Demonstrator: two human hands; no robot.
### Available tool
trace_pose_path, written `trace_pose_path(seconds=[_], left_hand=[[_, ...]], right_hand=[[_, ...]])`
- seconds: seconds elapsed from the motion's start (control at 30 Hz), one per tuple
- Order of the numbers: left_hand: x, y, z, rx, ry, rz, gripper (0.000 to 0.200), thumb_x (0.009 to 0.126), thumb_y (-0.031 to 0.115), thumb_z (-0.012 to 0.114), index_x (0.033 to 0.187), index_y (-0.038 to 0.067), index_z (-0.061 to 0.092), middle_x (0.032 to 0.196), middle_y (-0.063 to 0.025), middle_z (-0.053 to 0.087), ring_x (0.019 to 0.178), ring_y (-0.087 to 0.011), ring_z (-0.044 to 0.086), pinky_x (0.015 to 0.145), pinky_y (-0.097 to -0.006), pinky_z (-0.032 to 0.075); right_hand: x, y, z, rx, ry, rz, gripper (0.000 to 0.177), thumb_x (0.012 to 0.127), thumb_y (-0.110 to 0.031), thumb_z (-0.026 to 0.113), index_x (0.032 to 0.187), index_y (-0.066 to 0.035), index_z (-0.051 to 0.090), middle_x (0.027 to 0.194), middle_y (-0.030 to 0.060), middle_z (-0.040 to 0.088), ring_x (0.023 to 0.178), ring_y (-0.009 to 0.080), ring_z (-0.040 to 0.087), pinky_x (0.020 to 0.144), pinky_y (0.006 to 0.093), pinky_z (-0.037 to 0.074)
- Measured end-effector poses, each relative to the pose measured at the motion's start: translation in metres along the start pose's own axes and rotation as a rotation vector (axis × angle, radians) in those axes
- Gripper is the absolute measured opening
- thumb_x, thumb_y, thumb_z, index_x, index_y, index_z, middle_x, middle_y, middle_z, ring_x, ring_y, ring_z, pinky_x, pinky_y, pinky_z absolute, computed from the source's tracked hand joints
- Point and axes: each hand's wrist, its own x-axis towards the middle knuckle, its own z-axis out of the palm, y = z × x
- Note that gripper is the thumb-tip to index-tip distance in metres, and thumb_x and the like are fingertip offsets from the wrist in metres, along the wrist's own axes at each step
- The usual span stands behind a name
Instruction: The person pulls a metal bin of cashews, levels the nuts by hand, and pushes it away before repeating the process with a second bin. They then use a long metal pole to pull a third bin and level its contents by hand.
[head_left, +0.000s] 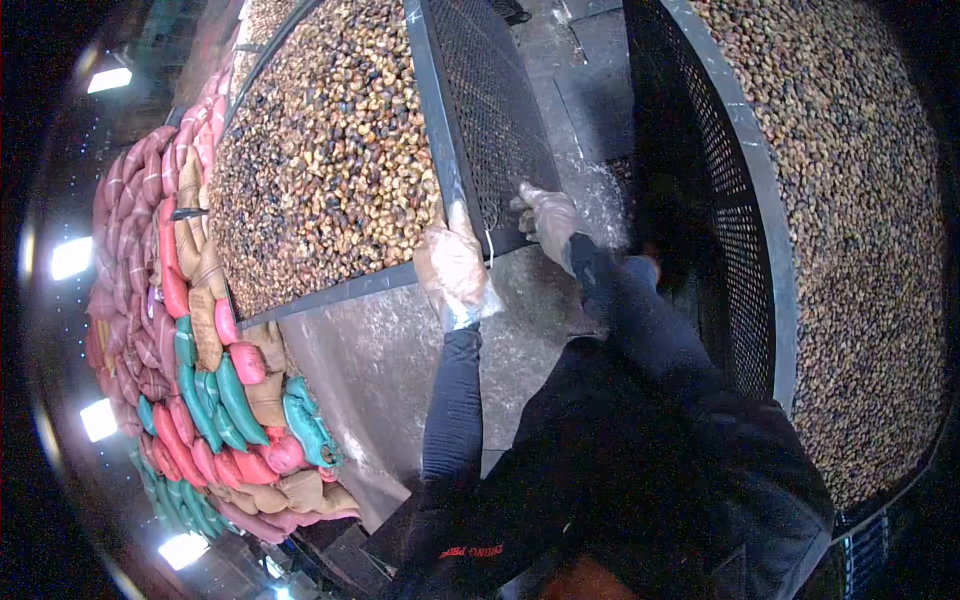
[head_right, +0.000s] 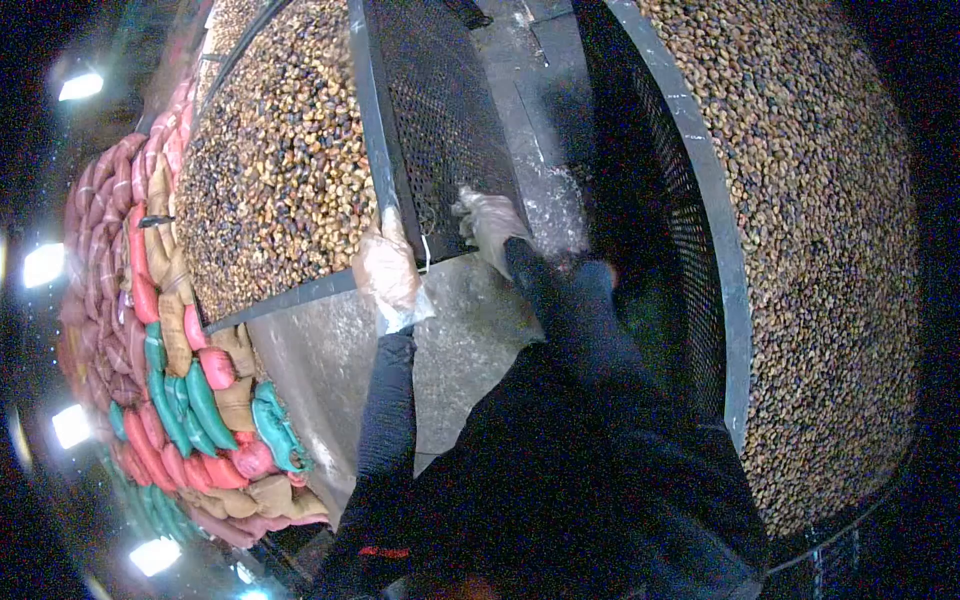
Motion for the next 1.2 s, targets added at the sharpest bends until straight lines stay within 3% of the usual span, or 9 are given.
trace_pose_path(seconds=[0.1, 0.17, 0.2, 0.33, 0.4, 0.5, 0.77, 1.0, 1.2], left_hand=[[-0.027, 0.023, 0.012, 0.237, 0.035, -0.012, 0.057, 0.108, 0.056, 0.066, 0.072, 0.012, 0.063, 0.069, -0.0134, 0.072, 0.057, -0.0268, 0.068, 0.047, -0.0416, 0.046], [-0.027, 0.018, 0.018, 0.677, 0.324, 0.135, 0.057, 0.108, 0.053, 0.067, 0.07, 0.011, 0.062, 0.066, -0.0149, 0.068, 0.054, -0.0296, 0.066, 0.046, -0.0437, 0.045], [-0.024, 0.005, 0.023, 0.473, 0.156, 0.044, 0.056, 0.108, 0.052, 0.066, 0.073, 0.009, 0.064, 0.067, -0.0165, 0.069, 0.056, -0.0323, 0.067, 0.047, -0.0457, 0.045], [-0.017, -0.011, 0.029, 0.863, 0.402, 0.254, 0.055, 0.11, 0.066, 0.056, 0.076, 0.023, 0.061, 0.06, 0.003, 0.052, 0.047, -0.0136, 0.052, 0.044, -0.0326, 0.038], [-0.008, -0.002, 0.006, -0.028, 0.064, 0.095, 0.05, 0.11, 0.057, 0.06, 0.097, 0.013, 0.079, 0.074, -0.0128, 0.073, 0.058, -0.0285, 0.07, 0.049, -0.0413, 0.049], [-0.006, 0.011, -0.011, 0.01, -0.143, -0.049, 0.047, 0.111, 0.049, 0.061, 0.121, 0.008, 0.081, 0.092, -0.0243, 0.079, 0.077, -0.0407, 0.077, 0.061, -0.0491, 0.058], [-0.005, 0.009, -0.007, 0.103, -0.138, -0.066, 0.045, 0.109, 0.051, 0.064, 0.12, 0.011, 0.082, 0.085, -0.02, 0.079, 0.071, -0.0394, 0.076, 0.061, -0.0475, 0.058], [-0.014, -0.008, 0.018, 0.243, 0.022, 0.028, 0.045, 0.105, 0.054, 0.069, 0.113, 0.011, 0.082, 0.075, -0.0128, 0.076, 0.058, -0.0314, 0.071, 0.053, -0.0436, 0.053], [0.006, 0.027, -0.022, -0.262, -0.114, -0.001, 0.051, 0.11, 0.038, 0.065, 0.147, 0.002, 0.067, 0.102, -0.0213, 0.08, 0.083, -0.0372, 0.076, 0.076, -0.0438, 0.059]], right_hand=[[-0.04, 0.005, -0.035, -0.444, 0.136, -0.078, 0.033, 0.115, -0.027, 0.057, 0.121, -0.001, 0.076, 0.1, 0.0194, 0.078, 0.092, 0.0328, 0.077, 0.085, 0.048, 0.06], [-0.025, 0.03, -0.034, -0.927, 0.131, -0.531, 0.032, 0.113, -0.026, 0.058, 0.119, -0.001, 0.076, 0.101, 0.0213, 0.078, 0.089, 0.0351, 0.076, 0.083, 0.0484, 0.058], [-0.011, 0.046, -0.034, -1.19, 0.185, -0.747, 0.031, 0.112, -0.026, 0.059, 0.119, -0.001, 0.076, 0.103, 0.0223, 0.078, 0.088, 0.0367, 0.075, 0.082, 0.0486, 0.057], [-0.038, 0.03, 0.0, -0.661, 0.262, -0.364, 0.033, 0.11, -0.033, 0.063, 0.123, -0.006, 0.077, 0.102, 0.0171, 0.079, 0.084, 0.0304, 0.075, 0.077, 0.0442, 0.057], [-0.029, 0.034, 0.005, -0.19, 0.042, -0.207, 0.036, 0.109, -0.039, 0.066, 0.127, -0.01, 0.078, 0.095, 0.0087, 0.076, 0.078, 0.021, 0.071, 0.071, 0.0376, 0.056], [-0.036, 0.002, 0.016, 0.017, -0.082, -0.045, 0.03, 0.111, -0.031, 0.067, 0.129, -0.007, 0.072, 0.102, 0.0045, 0.073, 0.088, 0.0116, 0.068, 0.073, 0.0312, 0.053], [-0.024, -0.003, 0.032, 0.078, -0.009, -0.021, 0.046, 0.111, -0.046, 0.063, 0.099, -0.003, 0.072, 0.08, 0.0065, 0.071, 0.073, 0.0162, 0.067, 0.068, 0.036, 0.052], [0.014, 0.013, 0.015, 0.095, -0.175, 0.06, 0.034, 0.108, -0.046, 0.069, 0.108, -0.012, 0.071, 0.076, -0.0022, 0.059, 0.069, 0.0144, 0.058, 0.062, 0.0401, 0.049], [-0.001, -0.005, 0.018, -0.102, -0.173, -0.082, 0.031, 0.11, -0.039, 0.069, 0.101, -0.01, 0.068, 0.076, -0.0009, 0.061, 0.068, 0.014, 0.06, 0.062, 0.037, 0.052]])
